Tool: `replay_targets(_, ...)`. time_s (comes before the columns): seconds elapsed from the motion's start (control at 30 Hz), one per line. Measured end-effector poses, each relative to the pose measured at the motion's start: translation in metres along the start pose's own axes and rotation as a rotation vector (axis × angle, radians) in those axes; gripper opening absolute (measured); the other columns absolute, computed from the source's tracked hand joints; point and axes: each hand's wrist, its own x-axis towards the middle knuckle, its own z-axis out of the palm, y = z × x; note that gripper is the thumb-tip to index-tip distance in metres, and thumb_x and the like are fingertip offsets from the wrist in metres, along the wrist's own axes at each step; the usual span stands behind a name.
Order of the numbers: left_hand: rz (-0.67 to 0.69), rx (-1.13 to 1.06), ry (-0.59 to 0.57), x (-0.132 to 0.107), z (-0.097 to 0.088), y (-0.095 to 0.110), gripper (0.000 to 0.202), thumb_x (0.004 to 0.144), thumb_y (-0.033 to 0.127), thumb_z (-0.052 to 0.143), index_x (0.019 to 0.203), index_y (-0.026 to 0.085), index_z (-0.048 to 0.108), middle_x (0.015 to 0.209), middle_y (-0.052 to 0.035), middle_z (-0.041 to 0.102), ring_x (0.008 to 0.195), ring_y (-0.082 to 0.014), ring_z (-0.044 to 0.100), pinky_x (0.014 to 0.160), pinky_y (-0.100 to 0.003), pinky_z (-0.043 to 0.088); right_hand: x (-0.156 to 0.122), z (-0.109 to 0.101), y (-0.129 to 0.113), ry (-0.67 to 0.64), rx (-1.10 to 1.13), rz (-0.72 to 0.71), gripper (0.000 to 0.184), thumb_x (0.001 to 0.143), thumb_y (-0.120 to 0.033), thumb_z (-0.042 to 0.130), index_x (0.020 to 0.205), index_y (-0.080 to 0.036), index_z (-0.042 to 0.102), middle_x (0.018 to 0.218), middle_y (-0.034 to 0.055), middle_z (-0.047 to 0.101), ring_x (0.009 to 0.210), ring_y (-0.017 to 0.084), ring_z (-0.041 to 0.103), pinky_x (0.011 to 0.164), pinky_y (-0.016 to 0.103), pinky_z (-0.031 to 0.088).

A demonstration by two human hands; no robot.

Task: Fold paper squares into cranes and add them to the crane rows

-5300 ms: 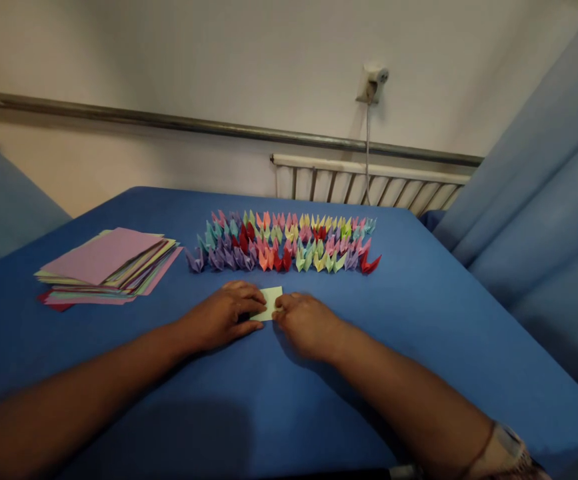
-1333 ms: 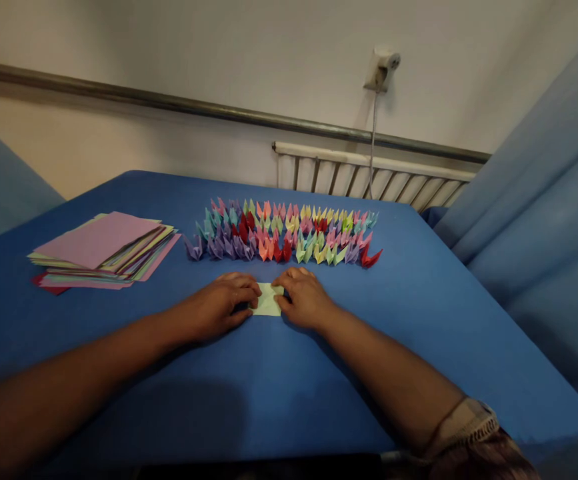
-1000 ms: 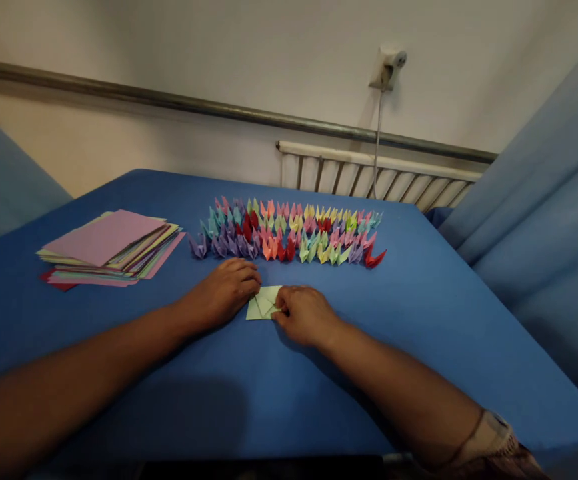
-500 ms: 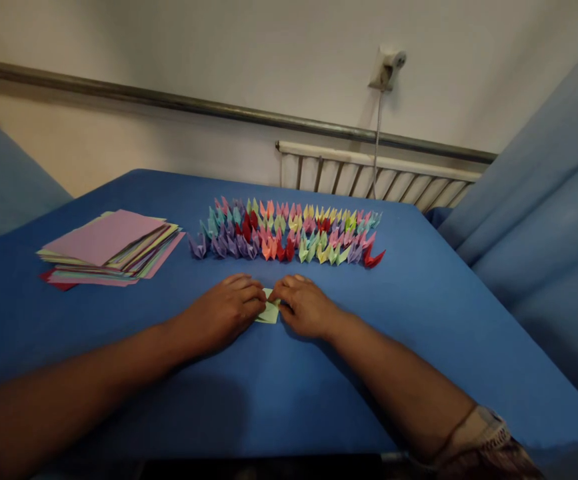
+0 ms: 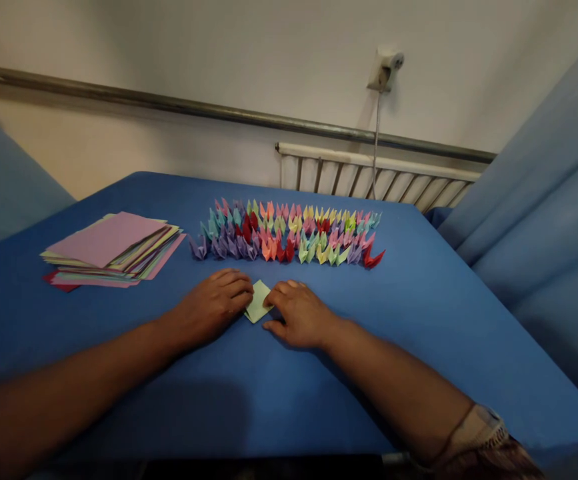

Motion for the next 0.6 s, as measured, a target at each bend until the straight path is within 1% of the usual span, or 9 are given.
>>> replay_targets(0.1, -0.073, -0.066, -0.037, -0.001, -0.003, 0.003, 0.014, 0.094, 0.019, 0.051, 0.095, 0.016, 0.065, 0.099, -0.0091, 0.065, 0.101, -0.0243, 0.056, 0.092, -0.041, 0.042, 0.001, 0.005, -0.004, 0.027, -0.028, -0.001, 0.029, 0.090, -0.039, 0.061, 0.109, -0.017, 0.060, 0.103, 0.0076, 0.061, 0.096, 0.022, 0.053, 0.088, 0.037, 0.041)
replay_targets(0.17, -0.124, -0.133, -0.074, -0.002, -0.007, 0.010, 0.011, 0.089, 0.016, 0.054, 0.094, 0.017, 0.064, 0.098, -0.0082, 0.064, 0.098, -0.0237, 0.057, 0.091, -0.039, 0.043, 0.001, 0.007, -0.004, 0.035, -0.056, -0.002, 0.028, 0.092, -0.040, 0.059, 0.108, -0.017, 0.061, 0.102, 0.0076, 0.061, 0.096, 0.022, 0.052, 0.087, 0.037, 0.041)
replay_targets(0.23, -0.151, -0.204, -0.092, -0.004, -0.011, 0.017, 0.013, 0.085, 0.016, 0.056, 0.096, 0.017, 0.064, 0.100, -0.0079, 0.064, 0.098, -0.0237, 0.057, 0.090, -0.039, 0.043, 0.002, 0.008, -0.004, 0.035, -0.091, -0.006, 0.026, 0.093, -0.039, 0.057, 0.107, -0.017, 0.061, 0.101, 0.0078, 0.062, 0.095, 0.022, 0.052, 0.086, 0.037, 0.041)
replay_targets(0.33, -0.155, -0.282, -0.087, -0.008, -0.014, 0.022, 0.020, 0.085, 0.024, 0.059, 0.104, 0.018, 0.063, 0.105, -0.0085, 0.064, 0.100, -0.0248, 0.057, 0.092, -0.040, 0.043, 0.003, 0.008, -0.002, 0.023, -0.145, -0.004, 0.023, 0.095, -0.037, 0.054, 0.104, -0.017, 0.062, 0.097, 0.0082, 0.062, 0.093, 0.022, 0.052, 0.084, 0.036, 0.041)
replay_targets(0.4, -0.154, -0.311, -0.069, -0.009, -0.014, 0.021, 0.021, 0.087, 0.029, 0.058, 0.105, 0.019, 0.062, 0.103, -0.0082, 0.064, 0.099, -0.0246, 0.058, 0.092, -0.040, 0.043, 0.004, 0.007, 0.000, 0.022, -0.160, 0.008, 0.023, 0.096, -0.036, 0.052, 0.103, -0.017, 0.062, 0.096, 0.0086, 0.062, 0.092, 0.022, 0.052, 0.083, 0.037, 0.040)
replay_targets(0.47, -0.141, -0.326, -0.055, -0.008, -0.013, 0.018, 0.019, 0.090, 0.031, 0.055, 0.102, 0.019, 0.063, 0.100, -0.0075, 0.065, 0.097, -0.0238, 0.058, 0.092, -0.041, 0.042, 0.004, 0.006, 0.001, 0.024, -0.151, 0.012, 0.024, 0.096, -0.037, 0.052, 0.103, -0.017, 0.062, 0.097, 0.0088, 0.062, 0.093, 0.022, 0.052, 0.084, 0.037, 0.040)
replay_targets(0.6, -0.102, -0.327, -0.048, -0.004, -0.012, 0.015, 0.018, 0.094, 0.030, 0.049, 0.098, 0.020, 0.064, 0.094, -0.0051, 0.067, 0.092, -0.0213, 0.060, 0.099, -0.044, 0.038, 0.003, 0.005, 0.001, 0.024, -0.089, -0.021, 0.026, 0.095, -0.039, 0.053, 0.108, -0.017, 0.060, 0.101, 0.0087, 0.061, 0.095, 0.022, 0.051, 0.085, 0.037, 0.039)
